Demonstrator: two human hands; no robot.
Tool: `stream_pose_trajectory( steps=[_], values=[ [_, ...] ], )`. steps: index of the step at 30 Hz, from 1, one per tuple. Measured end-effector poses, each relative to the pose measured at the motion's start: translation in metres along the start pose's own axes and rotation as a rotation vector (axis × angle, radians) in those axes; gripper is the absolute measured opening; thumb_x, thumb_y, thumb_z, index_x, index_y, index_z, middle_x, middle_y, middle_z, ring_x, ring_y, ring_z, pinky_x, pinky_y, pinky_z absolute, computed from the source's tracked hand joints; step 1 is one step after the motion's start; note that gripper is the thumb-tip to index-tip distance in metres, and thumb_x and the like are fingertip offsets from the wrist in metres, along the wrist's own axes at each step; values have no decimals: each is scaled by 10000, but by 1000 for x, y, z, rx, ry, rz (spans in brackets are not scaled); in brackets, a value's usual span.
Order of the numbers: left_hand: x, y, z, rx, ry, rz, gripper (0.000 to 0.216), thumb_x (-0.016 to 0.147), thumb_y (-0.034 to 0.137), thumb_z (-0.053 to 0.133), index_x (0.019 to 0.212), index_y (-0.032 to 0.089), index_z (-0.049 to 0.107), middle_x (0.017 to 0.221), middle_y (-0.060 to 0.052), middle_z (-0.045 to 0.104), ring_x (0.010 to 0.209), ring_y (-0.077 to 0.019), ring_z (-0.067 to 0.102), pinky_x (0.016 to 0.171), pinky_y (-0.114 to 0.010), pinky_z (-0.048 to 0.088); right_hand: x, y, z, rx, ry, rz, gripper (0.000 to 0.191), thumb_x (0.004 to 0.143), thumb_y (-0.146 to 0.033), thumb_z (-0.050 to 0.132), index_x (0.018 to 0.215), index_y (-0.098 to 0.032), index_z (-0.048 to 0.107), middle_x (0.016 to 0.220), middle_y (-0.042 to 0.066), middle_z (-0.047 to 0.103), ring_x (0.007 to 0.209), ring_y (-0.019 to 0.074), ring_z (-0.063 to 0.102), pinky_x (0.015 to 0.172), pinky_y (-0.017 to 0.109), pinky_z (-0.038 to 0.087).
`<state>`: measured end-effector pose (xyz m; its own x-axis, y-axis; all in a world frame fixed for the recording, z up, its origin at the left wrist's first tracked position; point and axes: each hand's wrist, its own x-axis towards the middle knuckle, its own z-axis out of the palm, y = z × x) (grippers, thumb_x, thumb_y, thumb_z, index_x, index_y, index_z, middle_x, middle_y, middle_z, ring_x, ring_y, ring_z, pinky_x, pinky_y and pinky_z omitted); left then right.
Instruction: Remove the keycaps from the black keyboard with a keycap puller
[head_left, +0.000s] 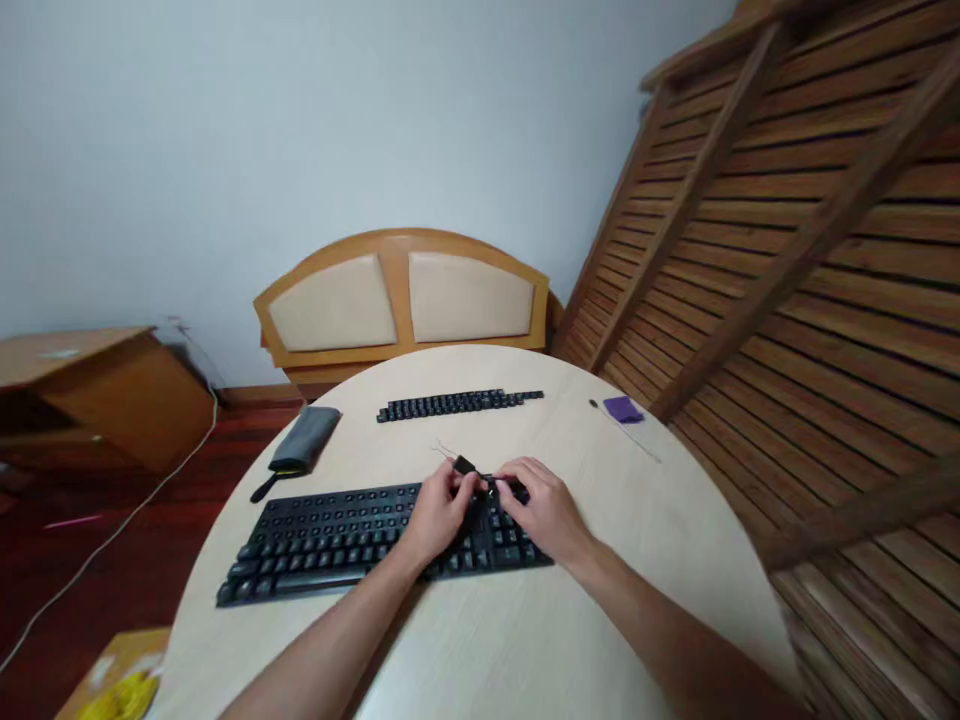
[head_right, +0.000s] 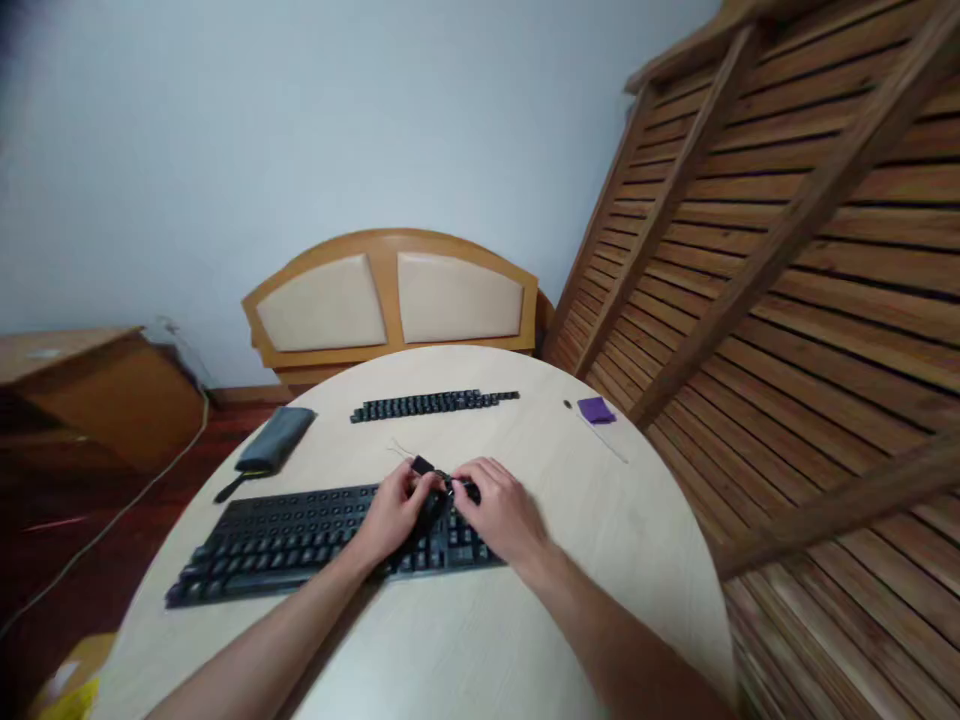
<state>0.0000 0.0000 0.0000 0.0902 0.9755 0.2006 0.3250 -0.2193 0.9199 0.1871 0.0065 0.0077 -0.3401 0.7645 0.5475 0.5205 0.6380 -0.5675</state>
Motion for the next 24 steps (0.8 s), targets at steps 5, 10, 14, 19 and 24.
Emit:
stream_pose_trajectory(
  steps=[5,10,14,19,24],
  values=[
    [-2,1,0,22,-20,-28,231,947,413,512,870,198,547,893,-58,779,829,-214,717,754,-293,486,2,28,-3,-42,-2,212,159,976,-300,475,1050,-222,593,982,55,716,887,199,688,800,328,520],
    [-2,3,-1,33,-43,-33,232,945,412,514,852,202,545,885,-59,781,845,-225,717,743,-296,480,5,68,-13,28,49,383,167,972,-332,454,1033,-216,558,903,54,729,836,189,709,747,303,527],
    [-2,1,-1,24,-48,-21,232,945,411,516,849,202,540,893,-59,781,859,-224,719,751,-293,480,6,82,-15,-4,19,428,116,900,-286,537,973,-210,584,876,45,724,781,175,690,744,296,525],
    [-2,0,-1,35,-49,-16,236,947,411,518,840,202,534,885,-58,781,846,-223,717,737,-291,480,4,86,-14,-87,-23,345,232,860,-212,566,1086,-194,615,1001,65,715,848,178,668,809,317,518],
    [-2,1,-2,27,-58,-18,233,951,408,518,860,196,552,894,-59,780,851,-219,716,743,-290,485,2,91,-15,-176,-68,238,276,870,-163,553,1119,-185,669,1068,80,720,1010,223,635,922,369,484]
  ],
)
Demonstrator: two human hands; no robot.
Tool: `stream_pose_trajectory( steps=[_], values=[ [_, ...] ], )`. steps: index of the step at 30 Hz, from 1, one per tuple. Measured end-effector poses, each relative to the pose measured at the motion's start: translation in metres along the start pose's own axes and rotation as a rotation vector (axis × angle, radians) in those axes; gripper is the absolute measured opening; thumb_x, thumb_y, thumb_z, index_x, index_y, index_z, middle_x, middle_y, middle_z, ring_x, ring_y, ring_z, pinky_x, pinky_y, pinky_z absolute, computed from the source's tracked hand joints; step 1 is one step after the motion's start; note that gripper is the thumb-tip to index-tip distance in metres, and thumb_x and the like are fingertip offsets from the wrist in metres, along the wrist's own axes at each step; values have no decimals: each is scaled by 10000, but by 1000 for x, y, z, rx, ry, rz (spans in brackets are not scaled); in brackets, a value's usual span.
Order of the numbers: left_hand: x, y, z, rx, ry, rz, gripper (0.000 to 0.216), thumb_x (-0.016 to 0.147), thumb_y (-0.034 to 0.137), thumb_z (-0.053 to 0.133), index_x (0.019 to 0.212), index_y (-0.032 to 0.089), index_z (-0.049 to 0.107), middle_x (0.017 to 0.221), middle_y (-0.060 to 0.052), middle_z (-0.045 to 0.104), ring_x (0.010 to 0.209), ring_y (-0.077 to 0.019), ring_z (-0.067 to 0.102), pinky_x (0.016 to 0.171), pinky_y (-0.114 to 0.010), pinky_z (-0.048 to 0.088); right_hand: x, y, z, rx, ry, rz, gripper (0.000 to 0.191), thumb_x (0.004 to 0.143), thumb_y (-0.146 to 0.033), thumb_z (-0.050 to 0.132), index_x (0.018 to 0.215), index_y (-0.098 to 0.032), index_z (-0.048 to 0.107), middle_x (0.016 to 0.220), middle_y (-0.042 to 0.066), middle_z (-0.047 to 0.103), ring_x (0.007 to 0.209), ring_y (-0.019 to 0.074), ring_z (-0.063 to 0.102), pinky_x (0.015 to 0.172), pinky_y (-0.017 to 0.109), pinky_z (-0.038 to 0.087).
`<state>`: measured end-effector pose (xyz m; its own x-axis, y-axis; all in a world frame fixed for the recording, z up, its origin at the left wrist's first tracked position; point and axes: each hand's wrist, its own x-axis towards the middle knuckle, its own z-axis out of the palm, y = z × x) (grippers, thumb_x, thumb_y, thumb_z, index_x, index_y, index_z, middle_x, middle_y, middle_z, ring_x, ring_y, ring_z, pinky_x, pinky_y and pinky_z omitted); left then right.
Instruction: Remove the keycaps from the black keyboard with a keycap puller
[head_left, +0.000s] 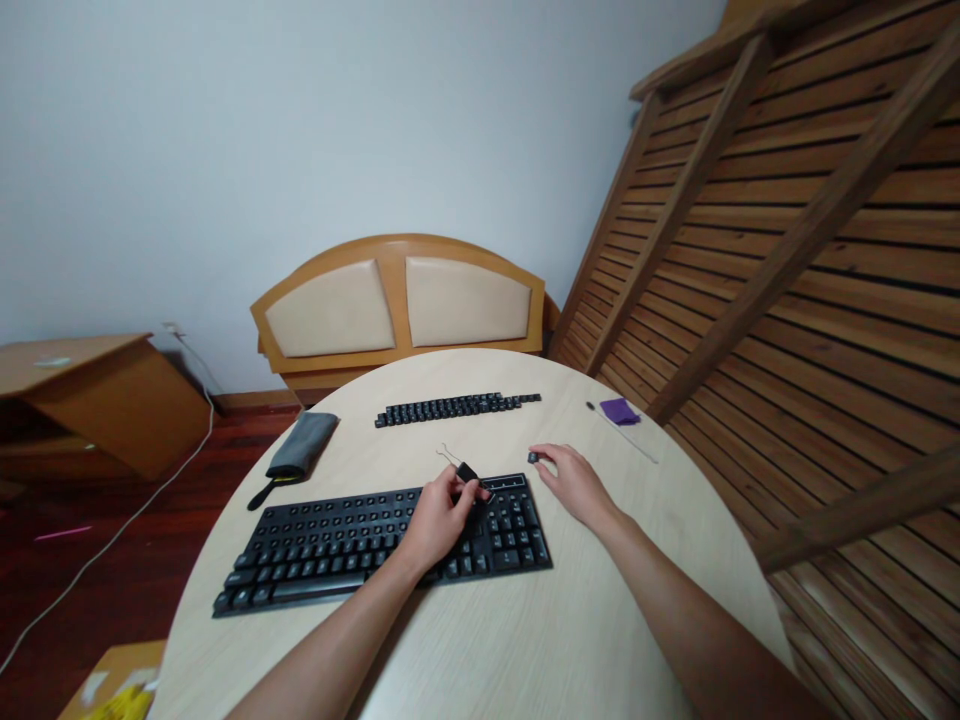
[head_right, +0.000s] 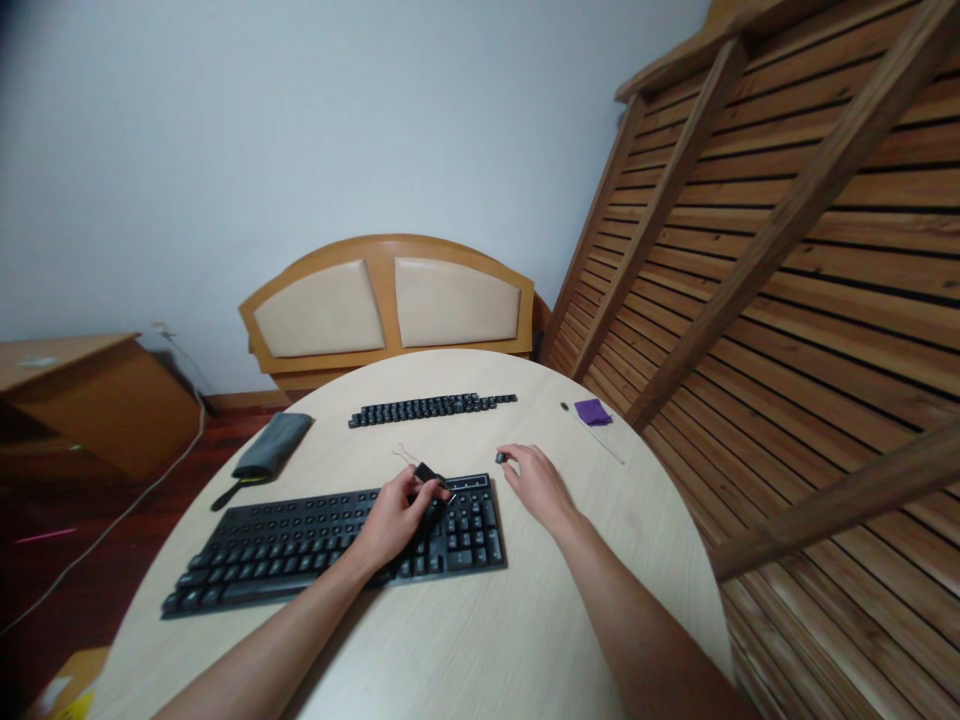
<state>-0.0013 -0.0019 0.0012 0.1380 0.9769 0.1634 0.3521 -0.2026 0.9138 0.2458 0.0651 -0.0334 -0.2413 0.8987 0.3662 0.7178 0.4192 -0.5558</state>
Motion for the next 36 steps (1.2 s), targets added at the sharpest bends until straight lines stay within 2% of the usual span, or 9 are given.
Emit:
stream_pose_trajectory(
  steps=[8,11,16,23,36],
  values=[
    [0,1,0,18,4,26,218,945,391,526,849,200,570,875,-45,778,841,-219,713,749,-291,488,0,-4,-2,-21,-6,-13,229,868,-170,579,1061,-181,700,1054,77,719,1018,230,630,934,368,479],
    [0,0,1,11,5,31,213,942,389,527,854,201,574,872,-44,777,843,-219,715,762,-294,489,6,-2,-5,-44,-8,-2,215,873,-160,577,1039,-182,712,1030,76,712,975,209,650,899,330,494],
    [0,0,1,12,4,25,223,941,391,525,821,204,551,865,-51,776,841,-221,716,751,-293,487,32,9,-10,-191,-28,55,214,879,-159,597,1038,-182,739,1004,75,717,904,191,674,841,281,499],
    [0,1,1,37,7,18,228,943,394,521,820,207,561,862,-46,778,824,-220,712,740,-298,482,75,24,-6,-321,-25,97,258,903,-161,574,1088,-206,749,1125,95,712,1036,231,657,909,303,467],
    [-1,3,1,79,16,5,243,949,377,523,767,217,503,843,-33,778,780,-212,704,699,-295,465,107,30,9,-484,-29,113,312,947,-212,535,1205,-252,705,1085,106,730,975,228,662,841,307,478]
  ],
)
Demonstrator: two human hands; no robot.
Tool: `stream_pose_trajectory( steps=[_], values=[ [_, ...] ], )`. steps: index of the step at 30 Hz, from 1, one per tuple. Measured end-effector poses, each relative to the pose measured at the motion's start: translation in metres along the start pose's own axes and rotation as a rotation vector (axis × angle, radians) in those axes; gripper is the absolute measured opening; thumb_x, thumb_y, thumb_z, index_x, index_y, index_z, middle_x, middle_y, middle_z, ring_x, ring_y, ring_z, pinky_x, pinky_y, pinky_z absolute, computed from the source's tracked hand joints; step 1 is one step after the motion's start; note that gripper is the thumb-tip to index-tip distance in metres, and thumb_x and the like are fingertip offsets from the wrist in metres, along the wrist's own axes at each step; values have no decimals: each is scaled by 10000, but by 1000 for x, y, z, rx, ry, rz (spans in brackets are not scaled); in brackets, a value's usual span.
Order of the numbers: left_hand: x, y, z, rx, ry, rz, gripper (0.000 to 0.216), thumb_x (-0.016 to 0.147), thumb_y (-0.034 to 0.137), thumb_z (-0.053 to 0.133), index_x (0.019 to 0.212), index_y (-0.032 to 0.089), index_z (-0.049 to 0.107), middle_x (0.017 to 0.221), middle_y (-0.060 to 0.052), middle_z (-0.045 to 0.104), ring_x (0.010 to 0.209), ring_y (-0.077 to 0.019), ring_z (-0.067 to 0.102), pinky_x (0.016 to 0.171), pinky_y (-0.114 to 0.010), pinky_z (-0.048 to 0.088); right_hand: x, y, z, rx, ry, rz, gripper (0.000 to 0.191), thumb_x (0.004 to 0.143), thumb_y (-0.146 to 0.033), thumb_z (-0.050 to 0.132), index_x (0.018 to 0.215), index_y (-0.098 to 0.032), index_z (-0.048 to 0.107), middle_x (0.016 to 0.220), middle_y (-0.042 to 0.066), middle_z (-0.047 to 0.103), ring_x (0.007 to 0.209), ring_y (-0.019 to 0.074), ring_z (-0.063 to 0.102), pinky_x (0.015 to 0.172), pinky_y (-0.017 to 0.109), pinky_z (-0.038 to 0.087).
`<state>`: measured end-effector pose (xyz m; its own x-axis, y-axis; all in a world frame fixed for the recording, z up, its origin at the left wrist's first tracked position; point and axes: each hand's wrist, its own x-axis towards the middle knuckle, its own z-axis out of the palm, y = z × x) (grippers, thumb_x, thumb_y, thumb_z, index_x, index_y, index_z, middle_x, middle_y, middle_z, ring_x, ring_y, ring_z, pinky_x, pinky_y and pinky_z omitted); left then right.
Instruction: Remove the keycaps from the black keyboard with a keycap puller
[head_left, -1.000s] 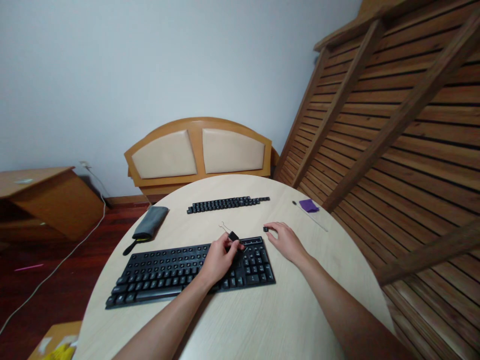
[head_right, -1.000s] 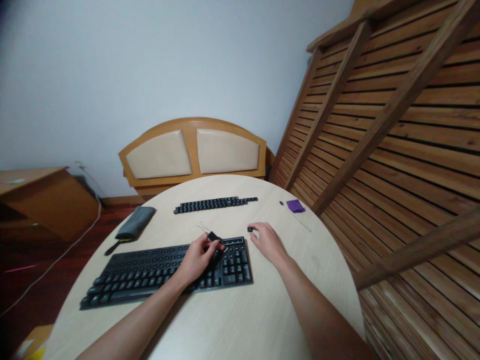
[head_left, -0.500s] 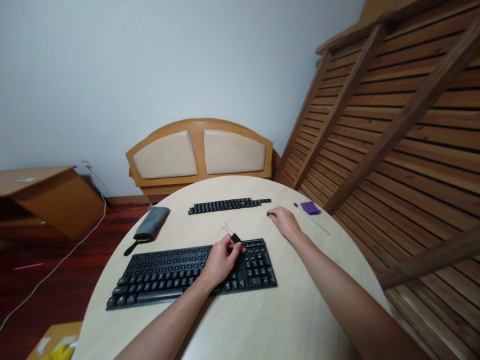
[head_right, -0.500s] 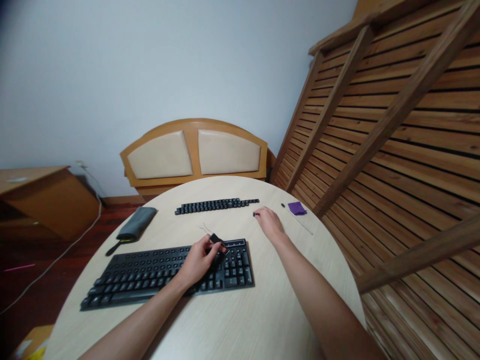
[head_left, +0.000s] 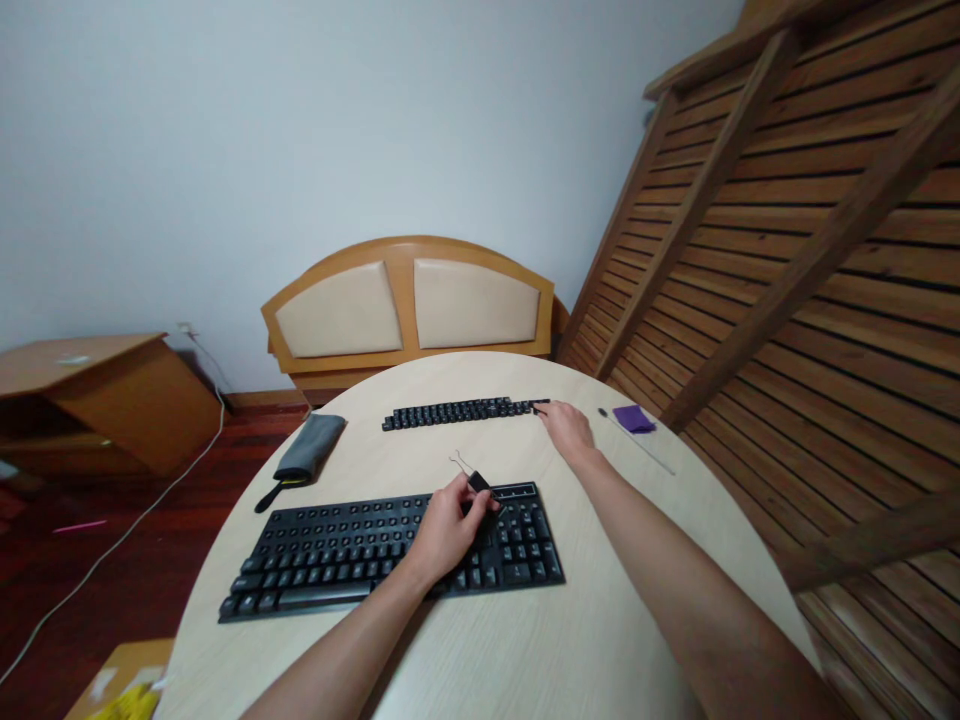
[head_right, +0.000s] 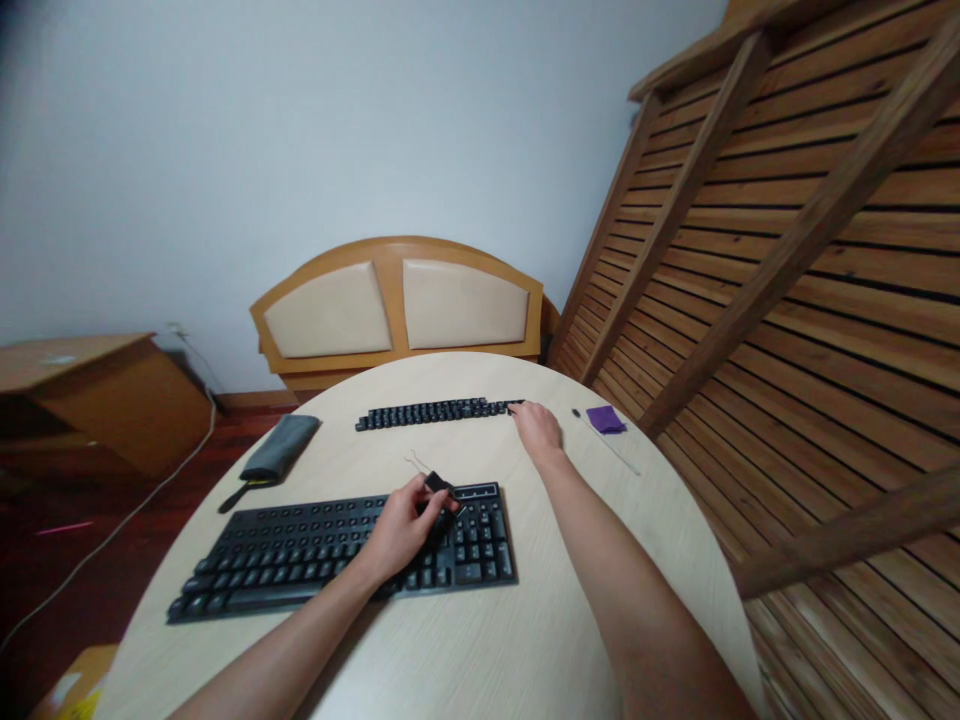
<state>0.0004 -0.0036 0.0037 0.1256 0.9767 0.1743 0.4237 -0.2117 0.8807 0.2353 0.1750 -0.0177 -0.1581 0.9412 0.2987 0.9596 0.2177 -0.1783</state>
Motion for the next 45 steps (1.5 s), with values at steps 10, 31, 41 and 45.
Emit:
stream_pose_trajectory(
  steps=[10,31,41,45],
  values=[
    [0,1,0,-14,-10,0,239,951,382,520,780,215,515,846,-39,774,802,-215,706,714,-294,467,4,1,9,-45,37,-28,298,971,-239,511,1202,-248,698,1087,122,727,988,244,643,878,345,438],
    [0,2,-3,115,-57,107,307,922,420,566,799,194,733,808,-60,734,789,-225,638,742,-311,465,-50,-8,-30,95,-66,-35,271,904,-272,613,1165,-237,678,1029,65,763,943,235,696,764,305,483],
    [0,3,-4,130,-87,125,271,918,389,578,844,199,757,834,-61,744,798,-227,649,753,-308,471,-120,-27,-56,829,-310,-168,294,892,-371,621,1104,-209,746,1081,83,743,922,217,696,827,318,535],
    [0,7,-4,149,-102,104,294,930,394,551,836,197,747,825,-54,747,783,-227,652,739,-302,464,-120,-29,-52,835,-296,-202,286,878,-372,651,1072,-190,757,1008,86,732,868,201,680,781,300,527]
  ],
)
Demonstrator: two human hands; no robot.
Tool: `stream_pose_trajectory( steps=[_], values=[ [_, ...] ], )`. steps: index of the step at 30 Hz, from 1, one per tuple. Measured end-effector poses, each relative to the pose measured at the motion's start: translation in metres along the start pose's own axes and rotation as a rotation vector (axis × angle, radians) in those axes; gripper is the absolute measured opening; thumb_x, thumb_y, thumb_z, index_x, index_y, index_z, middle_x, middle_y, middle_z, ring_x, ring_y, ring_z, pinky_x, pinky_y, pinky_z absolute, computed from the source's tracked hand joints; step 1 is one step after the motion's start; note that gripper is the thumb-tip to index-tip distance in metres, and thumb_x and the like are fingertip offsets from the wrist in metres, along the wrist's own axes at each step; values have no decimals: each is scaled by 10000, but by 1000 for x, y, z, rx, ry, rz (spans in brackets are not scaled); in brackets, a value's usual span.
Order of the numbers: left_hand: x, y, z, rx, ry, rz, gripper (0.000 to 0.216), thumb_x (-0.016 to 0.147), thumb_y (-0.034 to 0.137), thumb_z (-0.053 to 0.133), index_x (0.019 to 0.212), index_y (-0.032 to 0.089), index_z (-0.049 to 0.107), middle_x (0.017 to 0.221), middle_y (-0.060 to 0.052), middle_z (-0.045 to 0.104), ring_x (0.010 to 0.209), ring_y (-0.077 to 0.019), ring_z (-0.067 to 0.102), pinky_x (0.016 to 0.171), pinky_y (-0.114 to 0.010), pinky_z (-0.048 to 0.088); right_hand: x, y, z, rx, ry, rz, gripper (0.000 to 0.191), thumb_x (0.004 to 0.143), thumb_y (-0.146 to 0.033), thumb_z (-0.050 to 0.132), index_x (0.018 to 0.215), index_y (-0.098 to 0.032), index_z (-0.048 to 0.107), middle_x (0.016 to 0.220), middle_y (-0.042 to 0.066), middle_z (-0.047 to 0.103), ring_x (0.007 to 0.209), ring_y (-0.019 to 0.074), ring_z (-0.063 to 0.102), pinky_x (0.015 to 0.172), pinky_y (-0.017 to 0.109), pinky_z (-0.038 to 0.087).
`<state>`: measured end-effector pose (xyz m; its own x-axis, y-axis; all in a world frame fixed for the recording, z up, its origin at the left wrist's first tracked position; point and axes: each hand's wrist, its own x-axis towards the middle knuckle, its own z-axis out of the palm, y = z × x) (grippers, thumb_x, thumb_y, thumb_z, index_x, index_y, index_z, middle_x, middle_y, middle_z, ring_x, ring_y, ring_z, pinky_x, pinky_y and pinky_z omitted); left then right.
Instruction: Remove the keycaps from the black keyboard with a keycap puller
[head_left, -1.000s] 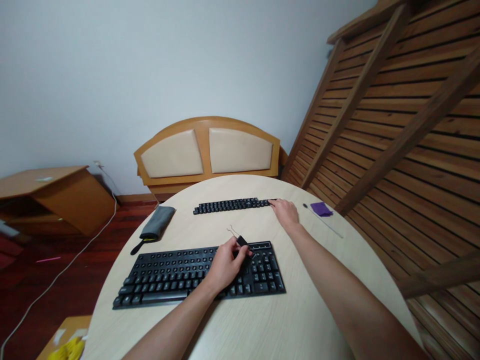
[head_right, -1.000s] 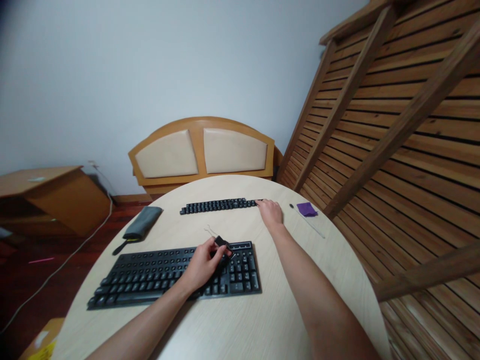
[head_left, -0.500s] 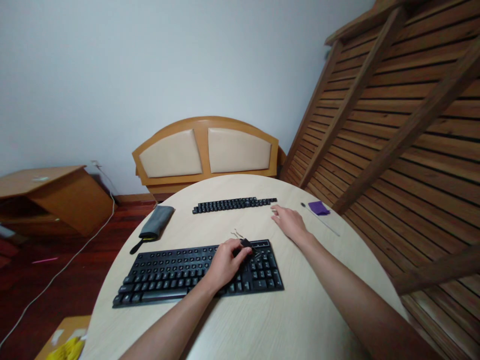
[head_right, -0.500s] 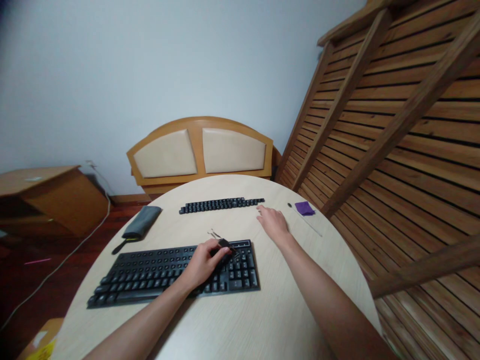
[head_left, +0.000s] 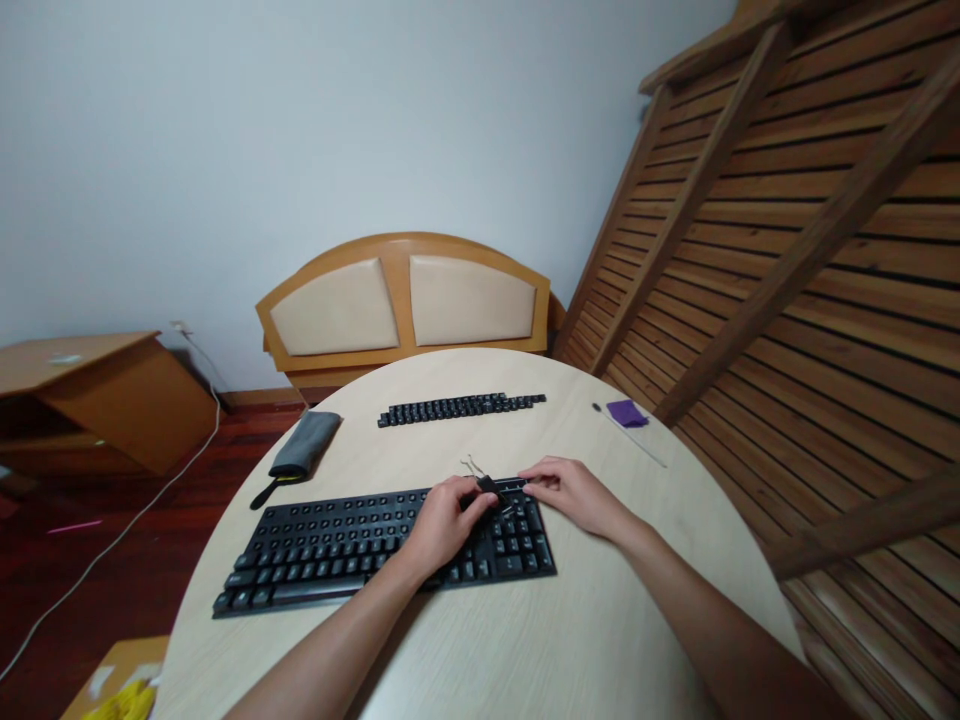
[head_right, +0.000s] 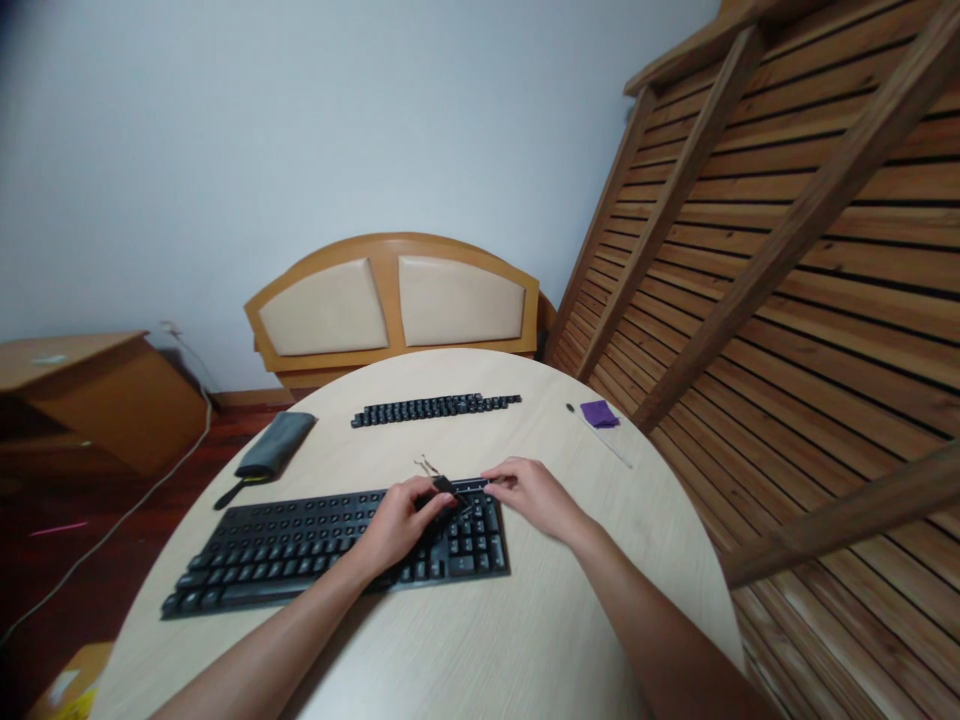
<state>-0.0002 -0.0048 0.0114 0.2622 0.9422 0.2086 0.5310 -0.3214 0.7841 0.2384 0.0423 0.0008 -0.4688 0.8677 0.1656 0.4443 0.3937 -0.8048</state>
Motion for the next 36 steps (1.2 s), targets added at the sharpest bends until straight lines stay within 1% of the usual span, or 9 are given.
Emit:
stream_pose_trajectory(
  steps=[5,11,16,19,22,25,30,33,36],
  values=[
    [-1,6,0,30,24,-28,313,955,392,507,782,194,677,798,-51,730,767,-227,650,713,-292,451,1,-8,4,-14,-36,-61,270,896,-378,636,1077,-219,758,987,69,717,864,191,659,782,296,511],
    [-3,5,1,92,-16,62,290,973,365,492,801,190,645,793,-58,686,783,-218,618,734,-296,450,1,-14,6,-65,-38,-119,247,912,-367,628,1080,-242,759,983,56,719,862,182,653,782,285,497],
    [-8,6,5,230,-71,224,234,982,324,495,854,189,638,846,-54,678,818,-210,596,769,-311,446,1,-9,6,-91,-30,-146,221,903,-345,650,1057,-229,760,977,57,715,859,182,654,781,289,504],
    [-10,5,7,275,-77,250,219,988,311,488,873,187,627,864,-52,671,824,-204,587,768,-309,445,1,-10,7,-133,-8,-191,191,903,-302,649,1050,-234,752,1015,57,709,917,193,650,827,310,505],
    [-11,3,7,275,-61,238,219,986,310,489,850,185,605,844,-48,650,811,-199,583,749,-301,443,0,-16,7,-199,30,-284,181,910,-221,613,1035,-238,742,1035,58,699,993,207,625,897,350,489],
    [-8,0,8,231,-4,147,232,975,317,507,803,180,581,813,-47,627,793,-199,584,723,-294,442,-2,-24,8,-223,-2,-377,163,889,-182,609,974,-234,737,1012,58,694,1010,214,608,919,379,482],
    [-6,-3,7,141,15,83,250,971,324,519,782,181,598,797,-42,630,812,-201,594,745,-298,449,-6,-30,9,-237,-78,-391,150,799,-203,710,947,-224,714,1057,64,673,1052,232,588,940,404,477],
    [-8,1,5,169,-17,178,233,971,321,526,807,181,613,855,-61,655,874,-212,593,787,-309,460,-7,-29,9,-235,-94,-390,150,781,-180,712,926,-217,700,1064,65,659,1055,231,583,940,398,478],
    [-10,6,4,218,-94,330,185,984,307,511,925,195,645,952,-68,690,956,-218,587,867,-330,455,-7,-28,9,-227,-96,-411,161,775,-149,693,921,-217,692,1063,64,653,1042,224,586,933,387,481]
  ],
)
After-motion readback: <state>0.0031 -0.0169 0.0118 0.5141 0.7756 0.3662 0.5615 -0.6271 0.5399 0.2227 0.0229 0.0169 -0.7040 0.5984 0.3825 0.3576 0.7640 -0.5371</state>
